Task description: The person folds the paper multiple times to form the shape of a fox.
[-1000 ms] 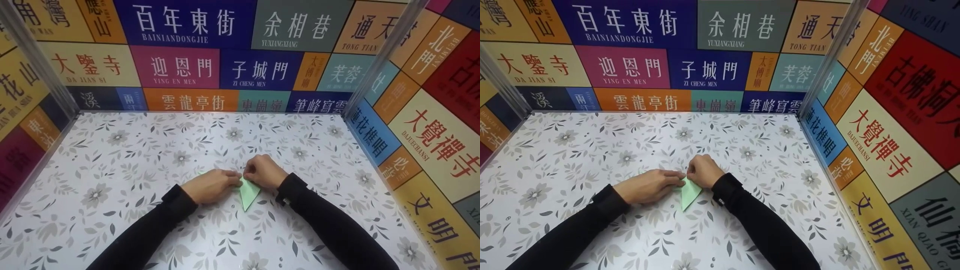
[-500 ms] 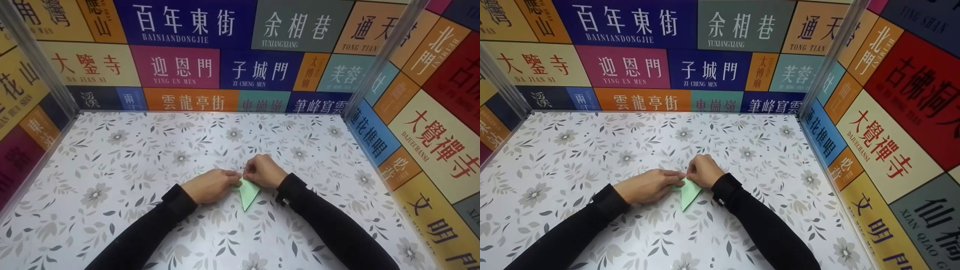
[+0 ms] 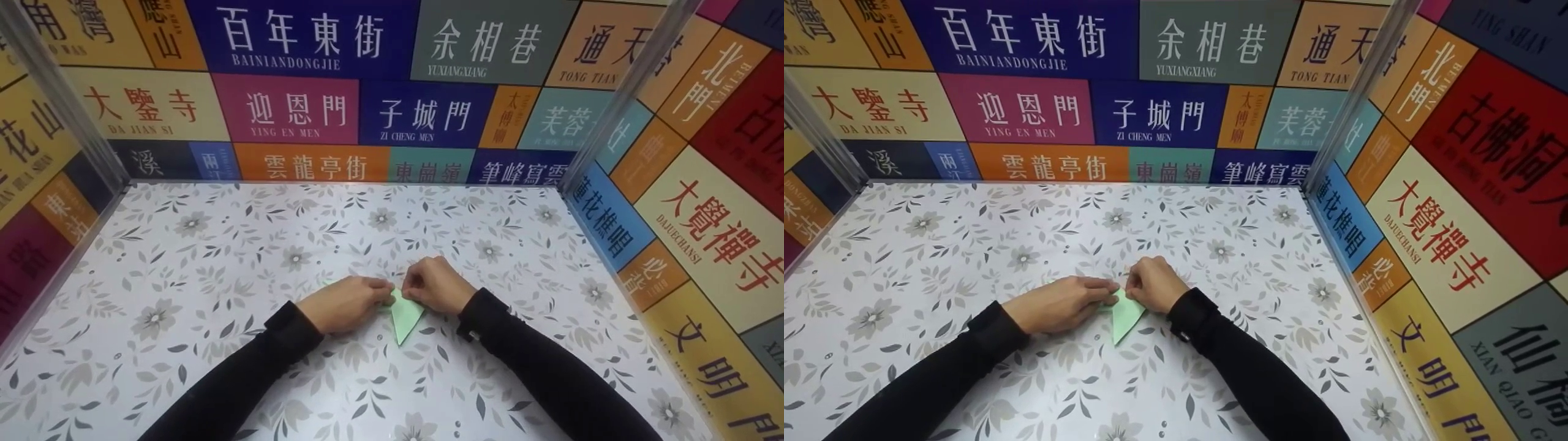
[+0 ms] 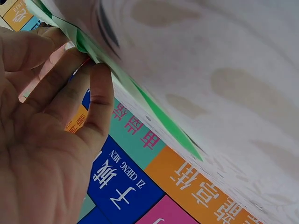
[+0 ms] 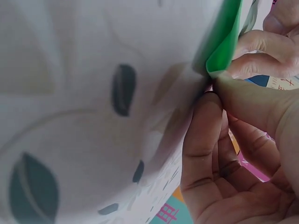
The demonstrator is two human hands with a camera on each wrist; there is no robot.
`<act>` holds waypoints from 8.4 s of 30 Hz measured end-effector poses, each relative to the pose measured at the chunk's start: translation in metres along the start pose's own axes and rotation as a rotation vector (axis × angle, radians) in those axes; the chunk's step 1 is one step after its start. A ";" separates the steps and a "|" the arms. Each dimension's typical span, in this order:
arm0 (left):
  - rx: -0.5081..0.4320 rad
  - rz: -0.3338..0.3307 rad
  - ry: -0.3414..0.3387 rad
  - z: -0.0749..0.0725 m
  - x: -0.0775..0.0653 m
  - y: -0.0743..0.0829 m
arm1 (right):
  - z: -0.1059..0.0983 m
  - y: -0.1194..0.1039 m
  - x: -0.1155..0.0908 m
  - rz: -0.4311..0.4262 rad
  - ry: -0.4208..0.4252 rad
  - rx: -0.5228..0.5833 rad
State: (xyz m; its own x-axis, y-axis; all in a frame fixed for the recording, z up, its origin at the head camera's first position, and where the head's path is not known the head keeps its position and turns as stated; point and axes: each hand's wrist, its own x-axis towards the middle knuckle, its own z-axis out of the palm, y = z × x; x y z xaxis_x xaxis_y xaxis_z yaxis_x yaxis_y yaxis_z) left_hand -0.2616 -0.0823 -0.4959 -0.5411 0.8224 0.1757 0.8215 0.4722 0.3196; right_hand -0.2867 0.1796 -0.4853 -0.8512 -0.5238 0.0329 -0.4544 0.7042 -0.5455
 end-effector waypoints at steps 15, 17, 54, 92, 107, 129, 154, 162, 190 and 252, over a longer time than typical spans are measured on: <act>0.043 0.017 0.017 0.003 0.002 0.003 | -0.001 0.007 -0.020 -0.034 0.024 0.004; 0.038 0.008 0.016 0.002 0.002 0.004 | -0.001 0.007 -0.022 -0.042 0.030 0.005; 0.004 -0.056 -0.009 0.003 0.002 0.007 | -0.006 0.013 -0.044 0.008 0.026 0.013; 0.041 -0.134 0.031 0.004 -0.004 0.014 | -0.001 -0.020 -0.015 0.041 0.078 0.015; -0.078 -0.132 0.031 0.000 -0.004 0.008 | 0.014 -0.018 -0.009 0.042 0.144 0.011; 0.106 -0.597 0.094 -0.014 -0.026 -0.019 | 0.021 -0.022 -0.011 0.095 0.179 0.005; -0.060 -0.582 0.090 -0.016 -0.018 -0.023 | 0.020 -0.021 -0.012 0.113 0.194 0.023; -0.162 -0.553 0.143 -0.022 -0.017 -0.018 | 0.020 -0.021 -0.013 0.105 0.179 0.020; -0.206 -0.270 0.185 -0.017 -0.011 0.016 | 0.020 -0.024 -0.013 0.094 0.192 -0.009; -0.197 -0.144 0.046 -0.006 -0.012 0.000 | 0.021 -0.022 -0.011 0.084 0.194 -0.024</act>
State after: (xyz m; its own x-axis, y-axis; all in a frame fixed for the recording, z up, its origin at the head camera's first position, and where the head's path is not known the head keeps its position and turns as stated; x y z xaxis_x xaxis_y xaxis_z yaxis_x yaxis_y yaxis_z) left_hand -0.2564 -0.0941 -0.4929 -0.6617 0.7333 0.1562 0.6868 0.5093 0.5186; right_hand -0.2624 0.1599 -0.4914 -0.9198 -0.3624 0.1504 -0.3841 0.7537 -0.5333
